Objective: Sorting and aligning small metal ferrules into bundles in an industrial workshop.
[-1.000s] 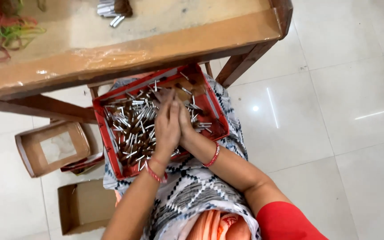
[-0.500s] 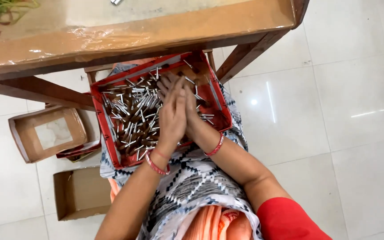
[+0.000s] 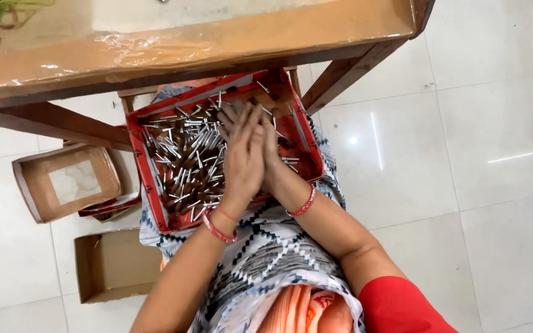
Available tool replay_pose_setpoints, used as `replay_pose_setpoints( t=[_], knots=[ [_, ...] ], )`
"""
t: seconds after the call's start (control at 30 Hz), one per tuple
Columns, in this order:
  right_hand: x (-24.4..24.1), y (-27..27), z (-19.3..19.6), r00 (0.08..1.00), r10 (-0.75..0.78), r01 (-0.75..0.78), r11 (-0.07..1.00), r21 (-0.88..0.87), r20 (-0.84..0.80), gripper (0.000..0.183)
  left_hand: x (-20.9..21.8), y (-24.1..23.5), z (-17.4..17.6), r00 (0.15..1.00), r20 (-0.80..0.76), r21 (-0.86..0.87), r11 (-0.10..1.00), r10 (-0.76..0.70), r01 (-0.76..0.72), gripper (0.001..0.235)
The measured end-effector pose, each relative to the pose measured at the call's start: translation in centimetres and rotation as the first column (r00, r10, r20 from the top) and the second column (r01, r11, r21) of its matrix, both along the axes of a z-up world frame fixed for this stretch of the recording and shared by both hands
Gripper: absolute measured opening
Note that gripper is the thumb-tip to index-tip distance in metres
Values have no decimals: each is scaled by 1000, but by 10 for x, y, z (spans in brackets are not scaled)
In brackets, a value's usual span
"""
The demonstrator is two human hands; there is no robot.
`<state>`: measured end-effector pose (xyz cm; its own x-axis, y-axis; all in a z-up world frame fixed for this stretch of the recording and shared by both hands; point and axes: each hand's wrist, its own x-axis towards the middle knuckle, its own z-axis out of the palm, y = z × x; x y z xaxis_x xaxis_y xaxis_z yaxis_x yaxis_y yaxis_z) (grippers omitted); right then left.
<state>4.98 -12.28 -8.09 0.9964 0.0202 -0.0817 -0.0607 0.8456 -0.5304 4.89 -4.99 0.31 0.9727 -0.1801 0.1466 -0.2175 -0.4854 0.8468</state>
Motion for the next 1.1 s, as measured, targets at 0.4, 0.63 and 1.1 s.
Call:
replay_pose_setpoints(
  t=[0.4,0.63,1.1],
  knots=[
    [-13,22,45,821,56,-49,998,28,-568,64,26,14,-38,989,-136,19,999,51,-49,50],
    [-8,14,26,972,-33,19,998,-63,-233,62,14,7,-35,998,-62,-114,993,-3,-4,48],
    [-2,2,-11,994,-16,11,999,-46,-106,63,6,-5,-9,990,-138,-41,999,-9,4,48]
  ],
)
